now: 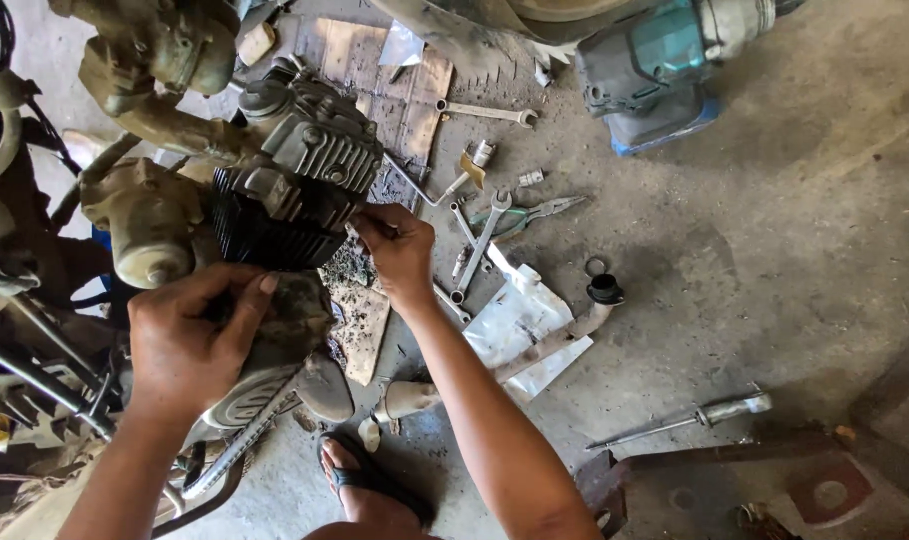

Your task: The person is sitting on the floor and working on a motorcycle engine. They use their hands to manipulate parts of the engine, possibly tightening or adjusting components. A cordless drill is visible on the floor nearby.

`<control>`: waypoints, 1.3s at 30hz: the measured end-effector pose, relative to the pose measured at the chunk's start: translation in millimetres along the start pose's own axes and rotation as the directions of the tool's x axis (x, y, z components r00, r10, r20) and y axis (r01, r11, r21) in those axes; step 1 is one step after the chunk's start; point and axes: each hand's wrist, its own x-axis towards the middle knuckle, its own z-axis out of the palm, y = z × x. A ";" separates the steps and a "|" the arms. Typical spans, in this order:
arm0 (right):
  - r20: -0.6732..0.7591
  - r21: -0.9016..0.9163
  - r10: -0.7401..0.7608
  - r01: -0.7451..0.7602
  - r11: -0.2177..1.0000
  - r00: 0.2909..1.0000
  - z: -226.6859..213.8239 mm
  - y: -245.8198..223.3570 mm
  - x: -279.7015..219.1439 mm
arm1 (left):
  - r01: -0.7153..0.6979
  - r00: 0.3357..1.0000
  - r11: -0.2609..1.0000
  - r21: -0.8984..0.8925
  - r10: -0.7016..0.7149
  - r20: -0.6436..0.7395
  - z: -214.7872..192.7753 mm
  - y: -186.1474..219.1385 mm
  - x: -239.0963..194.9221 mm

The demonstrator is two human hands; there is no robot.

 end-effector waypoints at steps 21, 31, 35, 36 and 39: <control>0.030 -0.459 -0.381 0.352 0.816 0.924 -2.7 -24.3 2.9 | 0.025 1.000 1.000 0.004 -0.025 -0.007 3.5 -2.2 1.0; 0.169 0.062 -0.115 0.106 0.992 0.979 -14.1 -14.0 8.4 | 0.027 0.999 0.994 -0.108 -0.030 -0.018 -9.1 2.4 3.9; 0.198 0.114 -0.065 0.043 0.993 0.978 -11.8 -17.4 3.6 | 0.028 0.999 0.991 -0.133 -0.034 -0.041 -14.0 2.5 2.5; 0.164 0.127 -0.077 0.057 0.990 0.983 -11.3 -16.6 3.5 | 0.030 0.999 0.991 -0.133 -0.035 -0.037 -14.8 2.3 2.9; 0.116 0.141 -0.079 0.062 0.988 0.990 -9.7 -12.2 2.0 | 0.038 0.999 0.990 -0.135 -0.042 -0.031 -17.2 0.4 2.0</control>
